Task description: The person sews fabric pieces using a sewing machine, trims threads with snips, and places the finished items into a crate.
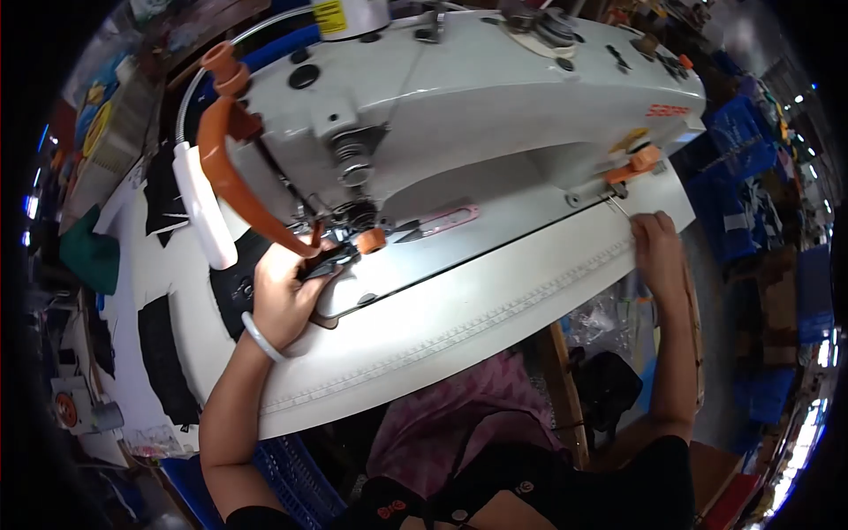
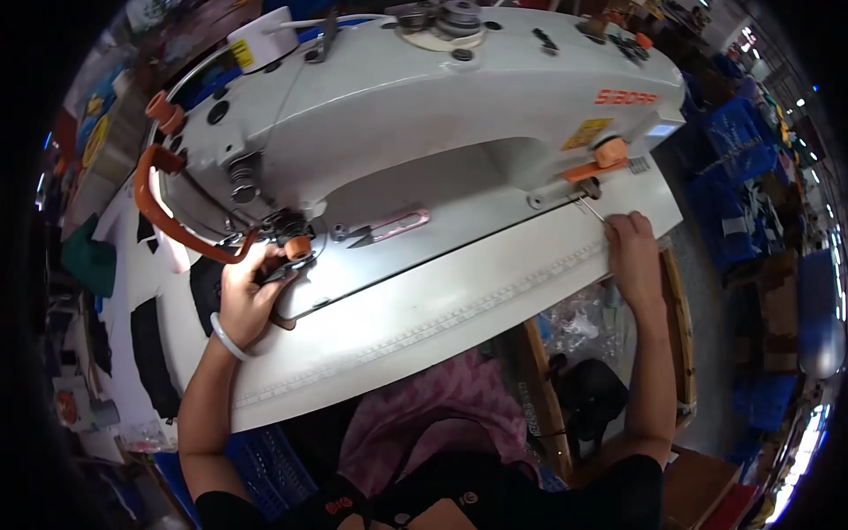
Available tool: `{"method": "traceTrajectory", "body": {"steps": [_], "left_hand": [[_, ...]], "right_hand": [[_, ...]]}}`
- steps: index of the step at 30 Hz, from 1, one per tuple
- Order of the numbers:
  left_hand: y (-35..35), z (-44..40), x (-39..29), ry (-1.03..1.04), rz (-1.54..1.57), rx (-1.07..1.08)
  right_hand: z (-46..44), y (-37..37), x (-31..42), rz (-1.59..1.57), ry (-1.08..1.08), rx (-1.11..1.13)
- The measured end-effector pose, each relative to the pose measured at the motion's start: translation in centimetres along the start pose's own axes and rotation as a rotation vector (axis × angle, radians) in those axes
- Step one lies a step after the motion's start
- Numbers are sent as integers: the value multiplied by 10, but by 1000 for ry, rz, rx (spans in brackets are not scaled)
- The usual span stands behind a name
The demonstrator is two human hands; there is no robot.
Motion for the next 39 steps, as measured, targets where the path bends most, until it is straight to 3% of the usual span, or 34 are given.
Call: {"method": "traceTrajectory", "body": {"steps": [4, 6, 8, 10, 12, 14, 21, 33, 36, 37, 39], "left_hand": [[2, -3, 1, 114, 4, 50], [2, -3, -1, 100, -7, 72], [1, -4, -1, 143, -45, 72], [3, -3, -1, 151, -46, 64], [6, -3, -1, 156, -47, 54], [4, -4, -2, 173, -85, 69], [4, -4, -4, 187, -106, 75], [2, -4, -16, 333, -276, 126], [0, -5, -14, 310, -223, 101], [0, -6, -12, 293, -193, 88], [2, -7, -4, 241, -70, 35]], "right_hand": [[25, -27, 41, -218, 189, 45], [31, -26, 104, -537, 246, 272], [30, -5, 166, -502, -226, 249], [34, 20, 217, -620, -340, 337], [35, 35, 252, -424, -406, 486], [34, 42, 269, -419, -435, 399], [32, 49, 280, -328, -484, 268], [29, 33, 302, -86, -488, 330], [26, 42, 297, -266, -461, 372], [23, 50, 292, -368, -377, 470], [27, 61, 291, -586, -288, 443]]}}
Point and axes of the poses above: each hand's wrist, its own z-axis away from the middle knuckle, its own y-axis out of the palm, x = y × z, the point moved 3 cm from there along -z, towards the middle knuckle, and after that the axes turned 10 degrees about y, right-handed, at the moved point
